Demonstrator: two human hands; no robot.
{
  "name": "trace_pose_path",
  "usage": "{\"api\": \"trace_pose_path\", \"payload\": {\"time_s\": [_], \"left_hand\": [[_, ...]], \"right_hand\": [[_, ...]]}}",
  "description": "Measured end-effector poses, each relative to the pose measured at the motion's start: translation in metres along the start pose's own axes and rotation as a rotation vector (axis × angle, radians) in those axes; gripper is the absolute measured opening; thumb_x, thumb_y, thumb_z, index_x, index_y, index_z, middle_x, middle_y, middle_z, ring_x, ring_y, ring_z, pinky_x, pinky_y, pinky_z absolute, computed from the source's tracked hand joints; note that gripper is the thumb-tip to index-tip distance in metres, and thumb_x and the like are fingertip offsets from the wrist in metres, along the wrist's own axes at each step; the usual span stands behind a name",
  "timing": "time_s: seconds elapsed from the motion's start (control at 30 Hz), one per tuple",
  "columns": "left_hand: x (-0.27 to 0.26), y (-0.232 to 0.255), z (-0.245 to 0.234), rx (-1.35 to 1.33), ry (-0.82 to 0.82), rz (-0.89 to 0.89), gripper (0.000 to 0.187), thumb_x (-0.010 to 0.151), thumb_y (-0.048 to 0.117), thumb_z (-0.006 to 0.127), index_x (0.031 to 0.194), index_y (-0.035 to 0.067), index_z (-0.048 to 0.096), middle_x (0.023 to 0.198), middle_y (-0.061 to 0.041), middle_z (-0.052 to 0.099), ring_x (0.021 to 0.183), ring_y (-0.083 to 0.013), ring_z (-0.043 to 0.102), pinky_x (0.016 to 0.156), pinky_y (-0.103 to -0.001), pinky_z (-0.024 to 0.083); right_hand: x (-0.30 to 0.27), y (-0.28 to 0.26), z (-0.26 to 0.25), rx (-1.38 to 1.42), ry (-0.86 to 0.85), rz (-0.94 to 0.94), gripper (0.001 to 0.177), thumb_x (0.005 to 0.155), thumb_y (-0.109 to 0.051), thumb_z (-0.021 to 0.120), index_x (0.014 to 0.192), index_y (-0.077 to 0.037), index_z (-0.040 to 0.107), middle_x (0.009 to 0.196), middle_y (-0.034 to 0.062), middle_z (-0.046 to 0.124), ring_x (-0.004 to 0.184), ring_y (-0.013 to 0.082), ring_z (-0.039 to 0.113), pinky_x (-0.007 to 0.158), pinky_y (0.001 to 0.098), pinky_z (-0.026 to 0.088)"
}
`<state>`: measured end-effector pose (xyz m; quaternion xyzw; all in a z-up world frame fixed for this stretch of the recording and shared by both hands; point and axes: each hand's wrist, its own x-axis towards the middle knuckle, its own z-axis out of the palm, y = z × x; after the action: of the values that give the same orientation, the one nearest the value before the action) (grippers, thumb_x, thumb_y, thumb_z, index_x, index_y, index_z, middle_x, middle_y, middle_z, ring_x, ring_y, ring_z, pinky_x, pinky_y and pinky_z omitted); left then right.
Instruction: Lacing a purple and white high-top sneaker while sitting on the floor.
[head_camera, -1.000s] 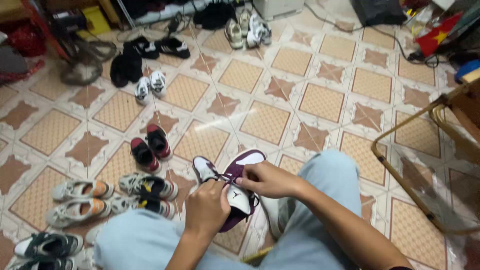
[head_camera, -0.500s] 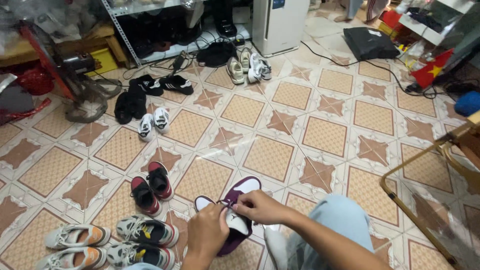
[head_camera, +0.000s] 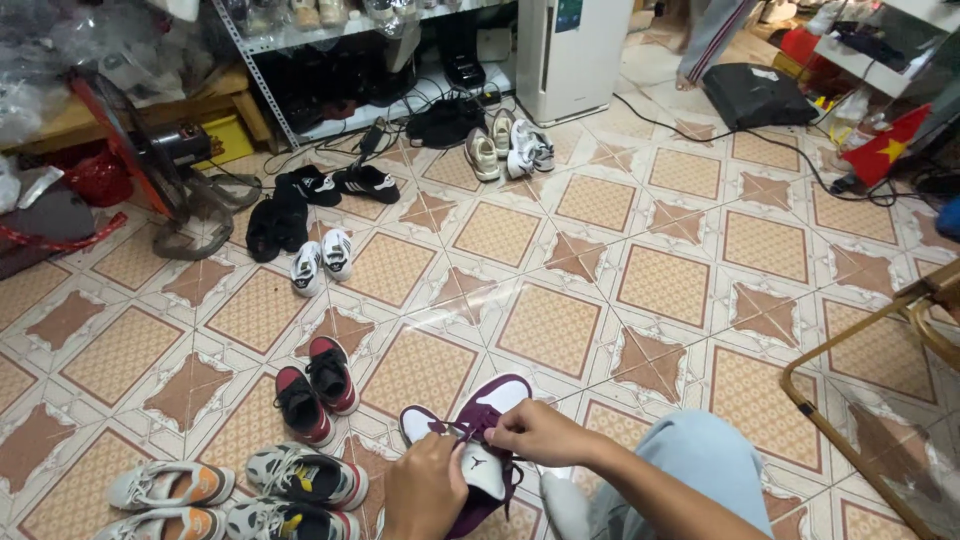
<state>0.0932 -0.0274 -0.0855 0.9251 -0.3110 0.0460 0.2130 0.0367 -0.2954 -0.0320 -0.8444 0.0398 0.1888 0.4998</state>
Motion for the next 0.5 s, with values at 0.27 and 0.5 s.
{"api": "trace_pose_path", "payload": {"time_s": [0.27,0.5], "left_hand": [[-0.02,-0.004,0.033,0.054,-0.004,-0.094,0.019,0.106,0.048,0.078,0.109,0.033,0.088,0.098,0.001,0.085,0.084,-0.0458,0.084,0.07,-0.071,0.061],[-0.038,-0.002,0.051,0.087,0.033,-0.131,0.017,0.102,0.045,0.077,0.114,0.038,0.087,0.1,0.001,0.083,0.087,-0.0455,0.084,0.074,-0.069,0.064]], "right_hand": [[0.008,0.028,0.012,0.099,-0.062,-0.072,0.045,0.125,-0.031,0.077,0.082,-0.019,0.072,0.073,-0.0113,0.054,0.073,0.0052,0.046,0.068,0.0319,0.038],[0.022,0.062,0.026,0.214,-0.154,-0.075,0.019,0.121,-0.025,0.076,0.107,-0.013,0.082,0.091,-0.0027,0.076,0.083,0.0075,0.069,0.075,0.0281,0.059]]}}
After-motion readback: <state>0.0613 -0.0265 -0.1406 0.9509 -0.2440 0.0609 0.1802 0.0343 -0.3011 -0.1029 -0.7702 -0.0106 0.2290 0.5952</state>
